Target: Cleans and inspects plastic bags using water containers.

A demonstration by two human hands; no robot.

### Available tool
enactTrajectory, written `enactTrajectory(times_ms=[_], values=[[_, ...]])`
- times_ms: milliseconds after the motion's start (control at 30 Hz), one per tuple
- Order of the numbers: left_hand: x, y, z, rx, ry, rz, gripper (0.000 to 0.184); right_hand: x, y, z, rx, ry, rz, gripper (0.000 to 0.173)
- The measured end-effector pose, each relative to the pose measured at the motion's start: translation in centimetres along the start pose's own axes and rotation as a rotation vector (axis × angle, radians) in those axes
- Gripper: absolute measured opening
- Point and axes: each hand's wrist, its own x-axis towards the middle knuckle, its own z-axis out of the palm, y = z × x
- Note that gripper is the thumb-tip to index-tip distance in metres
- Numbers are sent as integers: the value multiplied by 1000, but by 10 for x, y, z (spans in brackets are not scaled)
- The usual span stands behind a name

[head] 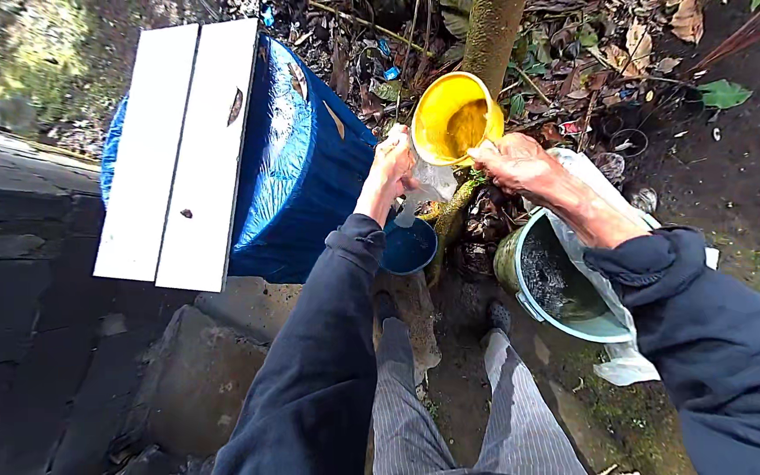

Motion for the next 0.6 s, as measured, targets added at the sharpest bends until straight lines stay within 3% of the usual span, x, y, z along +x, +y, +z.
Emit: enactTrajectory(times_ms=[67, 133, 233, 333, 400, 500, 600], values=[[-7, -1, -12, -58, -48, -22, 22, -37, 7, 5, 401, -66, 175, 47], [-13, -1, -21, -90, -97, -31, 25, -42, 21, 22, 688, -69, 267, 43], [-22, -1, -26, -168, -119, -51, 21, -36, 34, 51, 830, -7, 271, 38], [-25, -7, -30, -250, -141, -75, 19, -25, 50, 79, 816, 24, 210, 38], [-24, -12, -29, -310, -155, -110, 25, -24, 54, 83, 665, 55, 146, 41], [-19, -10, -25, -392, -146, -160, 31, -21, 38, 69, 398, 98, 53, 36], [-7, -10, -17, -435, -94, -187, 21, -33, 9, 46, 200, 93, -7, 32]])
